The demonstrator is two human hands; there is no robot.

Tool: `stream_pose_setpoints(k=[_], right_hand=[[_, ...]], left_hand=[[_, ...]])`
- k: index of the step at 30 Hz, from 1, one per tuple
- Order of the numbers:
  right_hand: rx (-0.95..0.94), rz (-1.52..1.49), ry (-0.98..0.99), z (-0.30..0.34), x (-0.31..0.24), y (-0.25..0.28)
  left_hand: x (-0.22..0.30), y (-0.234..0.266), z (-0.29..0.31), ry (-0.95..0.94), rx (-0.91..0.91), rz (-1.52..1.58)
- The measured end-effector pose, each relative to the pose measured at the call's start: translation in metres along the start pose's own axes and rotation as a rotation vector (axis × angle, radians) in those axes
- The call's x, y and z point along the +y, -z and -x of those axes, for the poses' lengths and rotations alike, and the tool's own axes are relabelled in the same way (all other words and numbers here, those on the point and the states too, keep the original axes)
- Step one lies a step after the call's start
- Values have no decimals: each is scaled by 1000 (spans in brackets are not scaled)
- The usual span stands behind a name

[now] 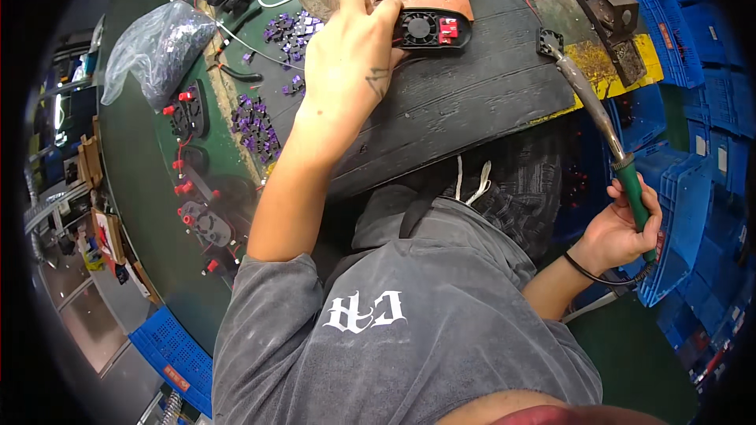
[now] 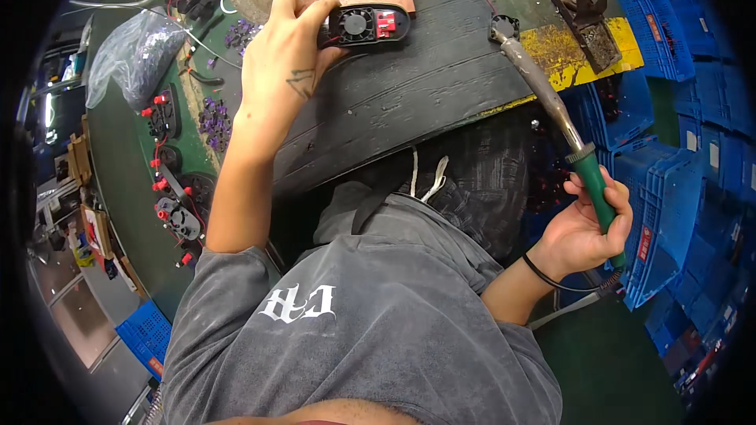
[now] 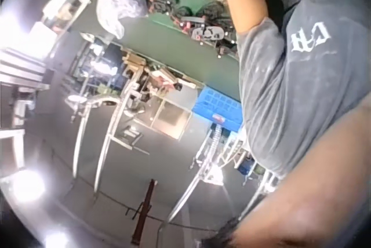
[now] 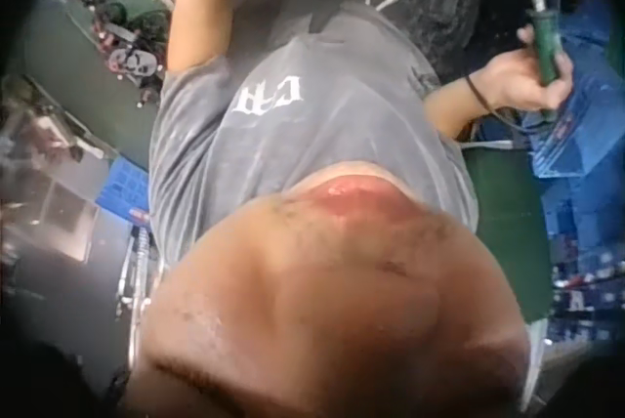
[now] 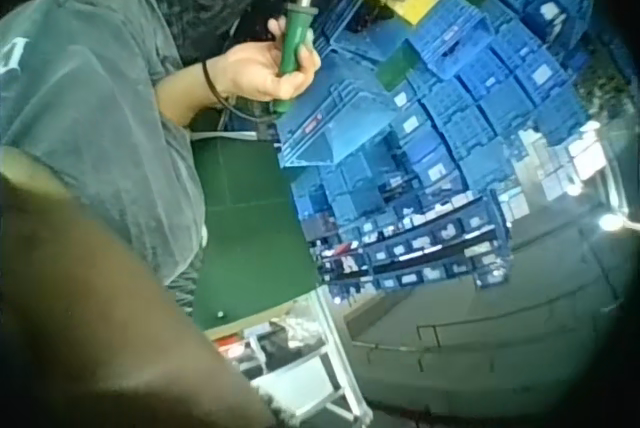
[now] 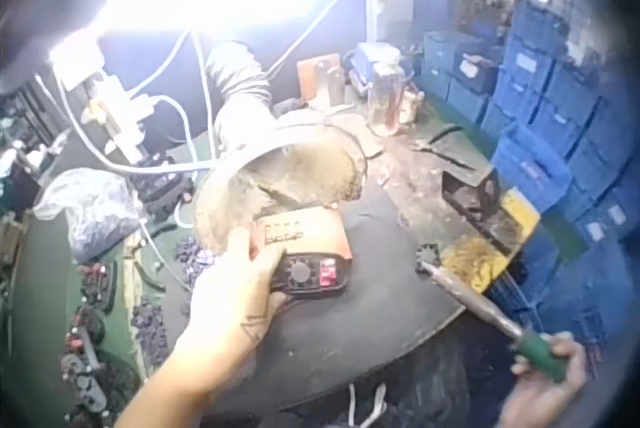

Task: Soldering wires and assembling housing components for small electronic fan units at a factory workbench.

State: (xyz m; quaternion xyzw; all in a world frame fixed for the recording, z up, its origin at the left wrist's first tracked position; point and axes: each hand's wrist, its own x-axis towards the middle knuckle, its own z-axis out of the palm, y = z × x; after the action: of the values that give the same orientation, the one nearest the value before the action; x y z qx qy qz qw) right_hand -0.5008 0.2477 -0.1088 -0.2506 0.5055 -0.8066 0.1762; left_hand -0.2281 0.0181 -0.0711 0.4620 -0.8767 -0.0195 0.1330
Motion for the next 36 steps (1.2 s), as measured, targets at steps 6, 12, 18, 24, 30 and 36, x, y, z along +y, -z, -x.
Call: stream_pose_setpoints(k=[6, 12, 18, 24, 30, 36], right_hand=[[28, -33, -19, -4, -3, 15], [89, 31, -18, -4, -1, 18], [34, -14, -15, -5, 7, 19], [33, 21, 1, -4, 3, 20], [63, 37, -4, 2, -4, 23], [83, 76, 38, 8, -15, 26]], left_hand=[[13, 32, 13, -25, 123, 244], [16, 92, 41, 168, -165, 694], [-32, 129, 87, 400, -93, 634], [-114, 116, 76, 483, -134, 413], [-178, 49, 15, 236, 110, -117], [-185, 17, -36, 241, 29, -365]])
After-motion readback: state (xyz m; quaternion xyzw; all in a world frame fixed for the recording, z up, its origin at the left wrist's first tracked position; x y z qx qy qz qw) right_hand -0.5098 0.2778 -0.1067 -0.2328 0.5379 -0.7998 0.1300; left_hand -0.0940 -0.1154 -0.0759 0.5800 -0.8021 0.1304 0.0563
